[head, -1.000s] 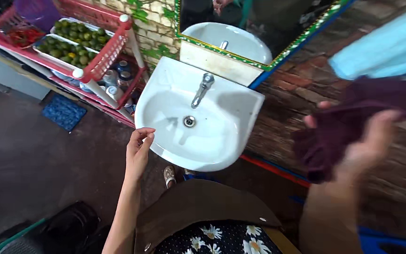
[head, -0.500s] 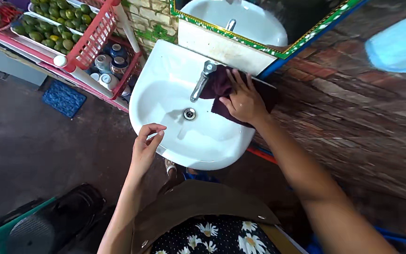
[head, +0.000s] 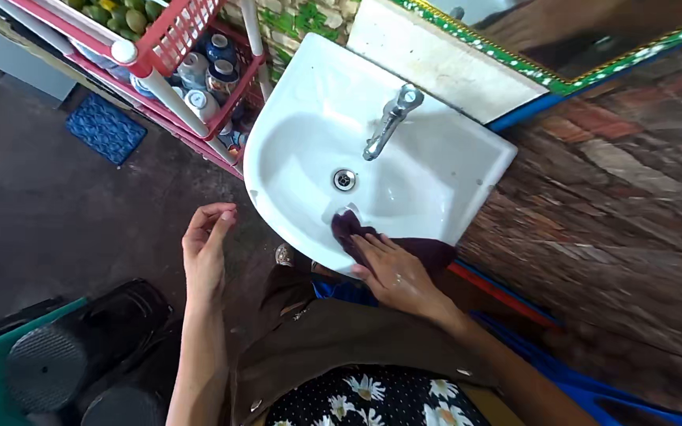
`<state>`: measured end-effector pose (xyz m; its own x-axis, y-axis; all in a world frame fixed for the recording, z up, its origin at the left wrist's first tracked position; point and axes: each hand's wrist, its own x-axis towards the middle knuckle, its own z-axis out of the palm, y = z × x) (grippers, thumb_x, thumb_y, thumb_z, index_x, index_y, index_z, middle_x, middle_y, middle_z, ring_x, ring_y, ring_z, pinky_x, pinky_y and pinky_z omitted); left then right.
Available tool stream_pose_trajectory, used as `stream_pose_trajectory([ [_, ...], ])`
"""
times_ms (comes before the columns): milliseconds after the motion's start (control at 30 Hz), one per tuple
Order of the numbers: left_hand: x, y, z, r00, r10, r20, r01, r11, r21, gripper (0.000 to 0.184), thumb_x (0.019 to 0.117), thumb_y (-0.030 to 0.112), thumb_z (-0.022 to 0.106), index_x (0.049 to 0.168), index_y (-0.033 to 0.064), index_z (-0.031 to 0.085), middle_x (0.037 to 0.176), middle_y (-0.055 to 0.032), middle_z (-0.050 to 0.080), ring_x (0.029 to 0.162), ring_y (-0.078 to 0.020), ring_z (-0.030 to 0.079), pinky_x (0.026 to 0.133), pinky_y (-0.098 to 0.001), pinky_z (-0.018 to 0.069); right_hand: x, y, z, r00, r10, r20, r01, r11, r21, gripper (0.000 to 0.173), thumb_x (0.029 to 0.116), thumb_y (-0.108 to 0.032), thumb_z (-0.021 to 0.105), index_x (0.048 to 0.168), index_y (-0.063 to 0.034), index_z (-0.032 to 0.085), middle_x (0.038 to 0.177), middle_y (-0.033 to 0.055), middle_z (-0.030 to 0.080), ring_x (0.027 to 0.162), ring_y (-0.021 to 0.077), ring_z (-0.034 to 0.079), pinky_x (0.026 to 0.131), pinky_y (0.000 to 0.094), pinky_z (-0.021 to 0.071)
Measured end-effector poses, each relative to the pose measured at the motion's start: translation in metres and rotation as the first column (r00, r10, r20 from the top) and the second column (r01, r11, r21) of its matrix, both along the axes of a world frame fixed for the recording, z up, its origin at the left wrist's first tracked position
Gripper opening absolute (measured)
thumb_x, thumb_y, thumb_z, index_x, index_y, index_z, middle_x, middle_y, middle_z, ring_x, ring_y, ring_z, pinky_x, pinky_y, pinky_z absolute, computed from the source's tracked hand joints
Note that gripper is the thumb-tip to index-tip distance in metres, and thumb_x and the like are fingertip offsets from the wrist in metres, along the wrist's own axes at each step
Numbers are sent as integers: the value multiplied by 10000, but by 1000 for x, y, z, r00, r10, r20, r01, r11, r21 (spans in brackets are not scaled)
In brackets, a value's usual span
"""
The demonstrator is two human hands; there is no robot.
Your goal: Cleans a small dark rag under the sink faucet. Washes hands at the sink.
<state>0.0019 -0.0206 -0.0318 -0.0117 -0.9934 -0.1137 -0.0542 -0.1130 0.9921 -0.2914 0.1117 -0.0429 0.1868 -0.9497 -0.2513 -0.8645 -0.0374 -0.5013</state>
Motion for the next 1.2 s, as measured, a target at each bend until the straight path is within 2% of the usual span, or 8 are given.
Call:
stream_pose_trajectory([
  [200, 40, -31, -15, 996, 74, -47, -71, 995, 70, 178, 1013, 86, 467, 1080, 103, 631, 1019, 44, 686, 954, -88, 672, 884, -296, 573, 70, -84, -12, 935, 111, 336, -149, 985, 90, 782, 1080, -452, 416, 1596, 85, 178, 1658, 256, 252, 1563, 340, 223, 1284, 486, 146],
  [333, 64, -85, -20, 998, 20, -61, -15, 997, 73, 176, 1011, 72, 461, 1089, 65, 618, 1022, 22, 683, 957, -98, 677, 886, -310, 578, 121, -148, -27, 956, 107, 274, -78, 990, -114, 633, 1091, -408, 397, 1586, -18, 341, 1675, 220, 237, 1571, 379, 166, 1255, 587, 172],
  [400, 77, -116, -18, 997, -29, -72, 33, 998, 57, 176, 1014, 69, 456, 1085, 61, 617, 1019, 22, 683, 957, -97, 678, 894, -310, 578, 146, -189, -32, 964, -64, 259, 116, 975, -191, 481, 1081, -350, 460, 1503, -128, 523, 1668, 125, 314, 1569, 390, 166, 1209, 696, 159],
  [500, 94, -158, -10, 993, -97, -72, 99, 995, 17, 180, 1007, 63, 463, 1086, 60, 625, 1011, 26, 695, 951, -94, 683, 901, -305, 576, 157, -255, -40, 916, -366, 162, 400, 819, -411, 347, 1043, -293, 525, 1258, -78, 692, 1572, 128, 467, 1535, 432, 240, 1144, 789, 139],
  [633, 109, -193, -10, 984, -165, -71, 164, 986, -16, 176, 1006, 51, 459, 1083, 41, 616, 984, 22, 694, 947, -91, 679, 908, -299, 570, 127, -313, -36, 818, -575, -18, 463, 675, -574, 338, 1030, -257, 487, 1162, -58, 726, 1556, 77, 509, 1524, 414, 297, 1162, 785, 90],
  [800, 115, -202, -19, 951, -300, -81, 302, 953, 21, 177, 1012, 71, 485, 1087, 35, 641, 979, 27, 692, 941, -81, 671, 903, -285, 562, 64, -333, -25, 698, -702, -146, 523, 637, -566, 491, 1105, -358, 338, 1541, -191, 491, 1629, 76, 406, 1538, 359, 294, 1240, 647, 134],
  [1033, 131, -209, -29, 931, -357, -73, 362, 930, 60, 179, 1000, 46, 493, 1095, 27, 644, 976, 29, 697, 931, -69, 673, 892, -270, 564, 73, -278, -42, 499, -860, -104, 612, 435, -661, 617, 1105, -431, 344, 1479, 32, 505, 1588, 215, 426, 1522, 437, 288, 1232, 673, 94],
  [1200, 107, -228, -26, 888, -459, -22, 459, 888, 34, 165, 1002, 67, 512, 1089, 22, 645, 957, 42, 687, 896, -38, 660, 851, -232, 556, 97, -300, -41, 806, -584, 99, 476, 539, -695, 544, 1064, -409, 465, 1312, 30, 668, 1456, 202, 582, 1435, 390, 465, 1229, 576, 276],
])
